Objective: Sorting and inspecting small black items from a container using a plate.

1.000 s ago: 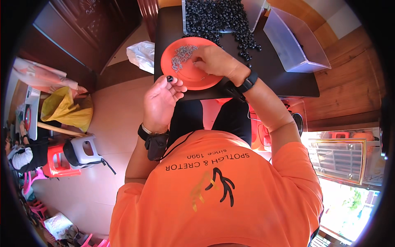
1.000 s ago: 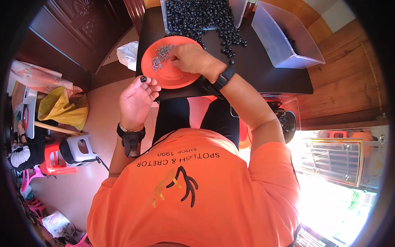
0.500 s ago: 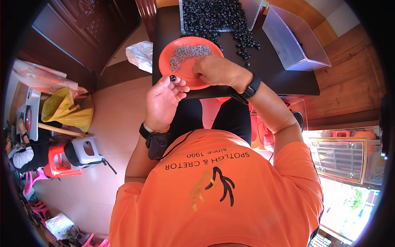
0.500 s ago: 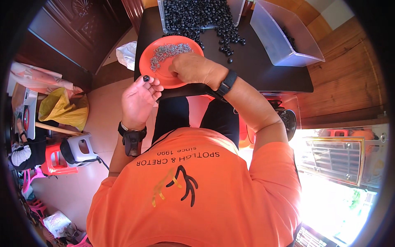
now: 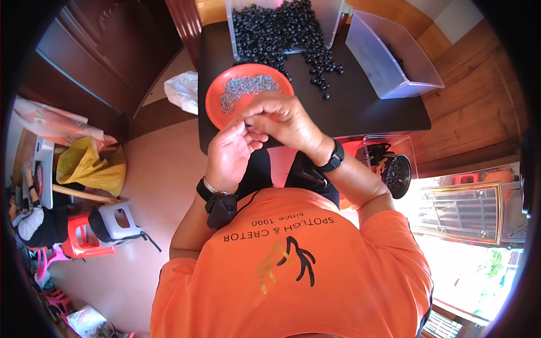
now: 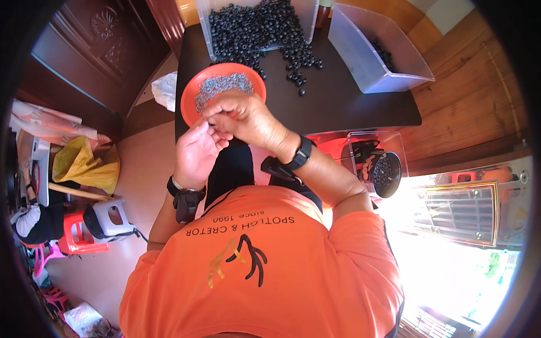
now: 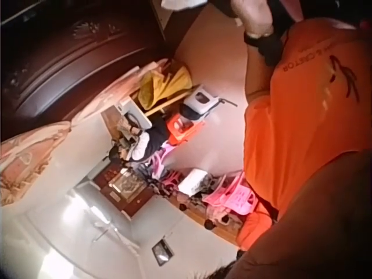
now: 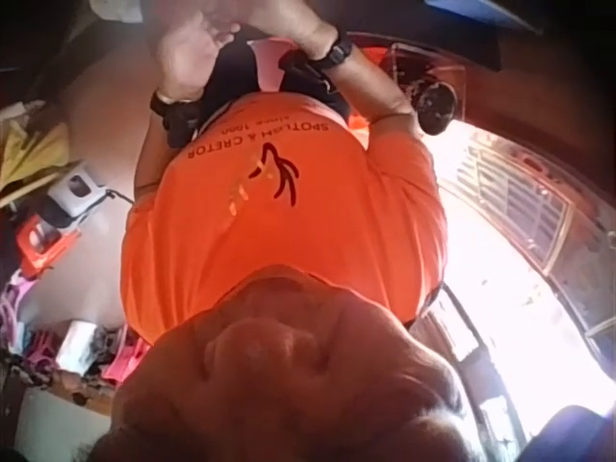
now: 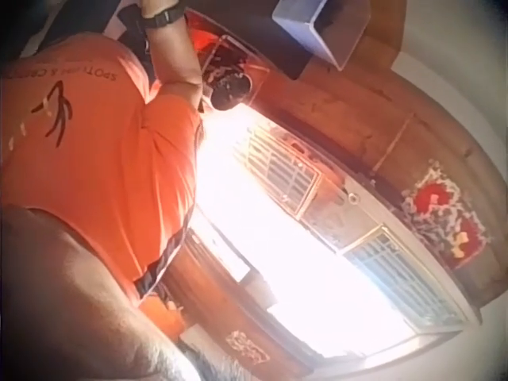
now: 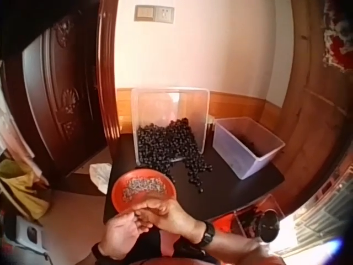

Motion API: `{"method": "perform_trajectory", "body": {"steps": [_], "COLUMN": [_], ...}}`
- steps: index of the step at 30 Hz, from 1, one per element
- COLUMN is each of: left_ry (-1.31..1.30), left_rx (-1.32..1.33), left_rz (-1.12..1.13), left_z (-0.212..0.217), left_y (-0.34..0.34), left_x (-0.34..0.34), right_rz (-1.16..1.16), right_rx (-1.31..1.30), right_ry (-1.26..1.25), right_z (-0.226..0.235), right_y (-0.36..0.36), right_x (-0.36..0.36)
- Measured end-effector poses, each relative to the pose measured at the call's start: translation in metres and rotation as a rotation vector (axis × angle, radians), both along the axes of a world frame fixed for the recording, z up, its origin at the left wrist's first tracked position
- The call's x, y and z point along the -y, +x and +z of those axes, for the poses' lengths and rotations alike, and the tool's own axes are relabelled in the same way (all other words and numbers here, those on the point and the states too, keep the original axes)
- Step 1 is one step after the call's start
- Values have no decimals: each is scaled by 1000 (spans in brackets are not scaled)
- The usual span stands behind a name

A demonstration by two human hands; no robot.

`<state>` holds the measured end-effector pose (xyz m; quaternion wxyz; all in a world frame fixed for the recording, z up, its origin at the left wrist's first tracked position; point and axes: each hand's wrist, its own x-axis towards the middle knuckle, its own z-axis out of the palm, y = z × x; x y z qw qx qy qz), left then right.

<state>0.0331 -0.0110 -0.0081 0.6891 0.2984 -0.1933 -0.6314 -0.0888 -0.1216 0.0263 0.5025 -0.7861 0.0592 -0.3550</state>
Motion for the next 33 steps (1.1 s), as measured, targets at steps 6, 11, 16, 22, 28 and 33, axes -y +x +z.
{"method": "perform_trajectory", "body": {"steps": [6,11,16,22,28,33], "left_ry": [-6,12,-48,-51,-112,-102], "left_rx": [-1,12,-17,-50,-36,-12], "left_rz": [-21,-35,-55,-87,-24,6], "left_z": [-7,-3,-6,6,2,1], "left_y": [-4,-7,-8,-10,-3,5], "left_x": [2,6,8,8,6,0], "right_rz": [-88,-20,-113,-75,67,-542], "right_rx": [18,-5,12,-7,-52,-458], "right_ry": [-216,154,-230,-221,-214,-328], "right_z": [-1,-6,-6,5,22,13], "right_y": [-11,-18,-20,-22,-14,4], "right_x": [-2,0,2,4,30,147]}}
